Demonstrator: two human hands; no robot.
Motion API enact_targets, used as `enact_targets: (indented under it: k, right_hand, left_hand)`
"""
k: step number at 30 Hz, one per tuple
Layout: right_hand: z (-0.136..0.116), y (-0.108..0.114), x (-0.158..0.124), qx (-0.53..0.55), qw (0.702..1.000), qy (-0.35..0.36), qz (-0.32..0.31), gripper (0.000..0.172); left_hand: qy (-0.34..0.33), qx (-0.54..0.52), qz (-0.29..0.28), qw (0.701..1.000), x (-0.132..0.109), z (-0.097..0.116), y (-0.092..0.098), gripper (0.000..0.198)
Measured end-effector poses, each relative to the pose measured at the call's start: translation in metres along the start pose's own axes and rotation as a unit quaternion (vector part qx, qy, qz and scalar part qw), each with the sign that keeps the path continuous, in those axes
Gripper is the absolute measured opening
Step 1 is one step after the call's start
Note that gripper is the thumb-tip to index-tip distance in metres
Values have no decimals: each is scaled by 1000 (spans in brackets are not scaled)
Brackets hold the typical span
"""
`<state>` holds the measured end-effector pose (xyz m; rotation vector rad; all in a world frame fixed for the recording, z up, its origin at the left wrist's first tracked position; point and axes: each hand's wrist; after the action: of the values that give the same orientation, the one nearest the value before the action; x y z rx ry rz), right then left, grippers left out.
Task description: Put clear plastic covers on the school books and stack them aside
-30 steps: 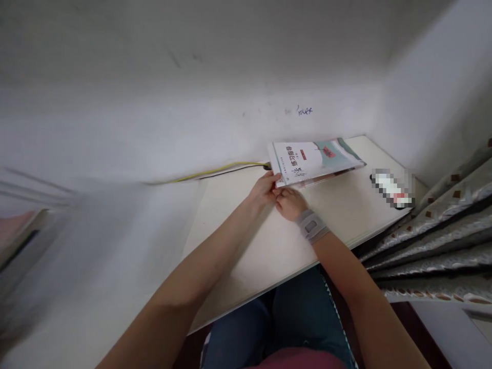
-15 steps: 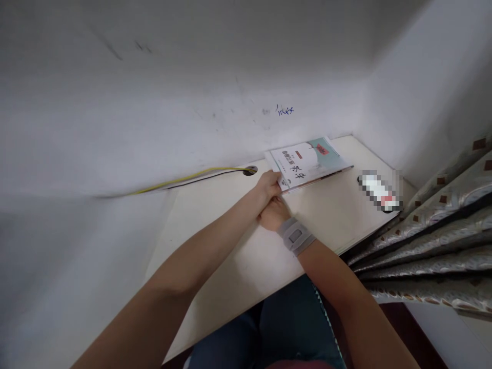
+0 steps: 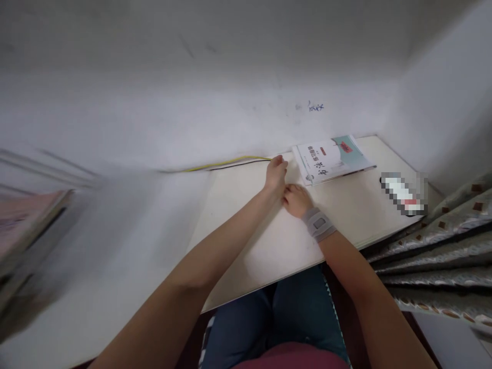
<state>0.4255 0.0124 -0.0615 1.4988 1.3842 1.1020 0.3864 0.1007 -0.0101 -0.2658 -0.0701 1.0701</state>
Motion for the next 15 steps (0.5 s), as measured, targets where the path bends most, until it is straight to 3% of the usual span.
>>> enact_targets:
  k: [2,3,5,6,8,11,13,15]
  right_hand:
    - [4,-1,-1,4,1000,22,15,31]
    - [6,-2,-2,5,999,30,22,31]
    - [10,-5,-2,8,998,40,37,31]
    - [11,-7,-1,10,998,44,44,32]
    - [14,-11,-1,12,997,50,55,32]
    - [17,-16,-1,11,996,63,63,34]
    - [19,-17,-2,9,995,68,68,35]
    - [20,-16,-3,7,995,72,72,36]
  left_hand:
    - [-76,125,-36,989,-25,13,37,24]
    - [-117,224,-68,965,-40,18,59,22]
    - [-165,425,-105,884,-74,27,108,21]
    - [-170,506,-95,840,-91,30,133,25]
    - [-138,631,-25,763,-124,34,182,34]
    - [-19,731,105,674,-168,35,237,50]
    - [57,751,130,644,-189,32,258,56]
    - [98,754,106,641,-203,27,266,59]
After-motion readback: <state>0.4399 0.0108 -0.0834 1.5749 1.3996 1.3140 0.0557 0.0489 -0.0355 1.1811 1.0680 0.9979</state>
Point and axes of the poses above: each hand's wrist, its own x-axis towards the middle knuckle, its own y-axis out of the back of the hand, z = x × y, and after that the axes turned 8 degrees about -z, right-handed
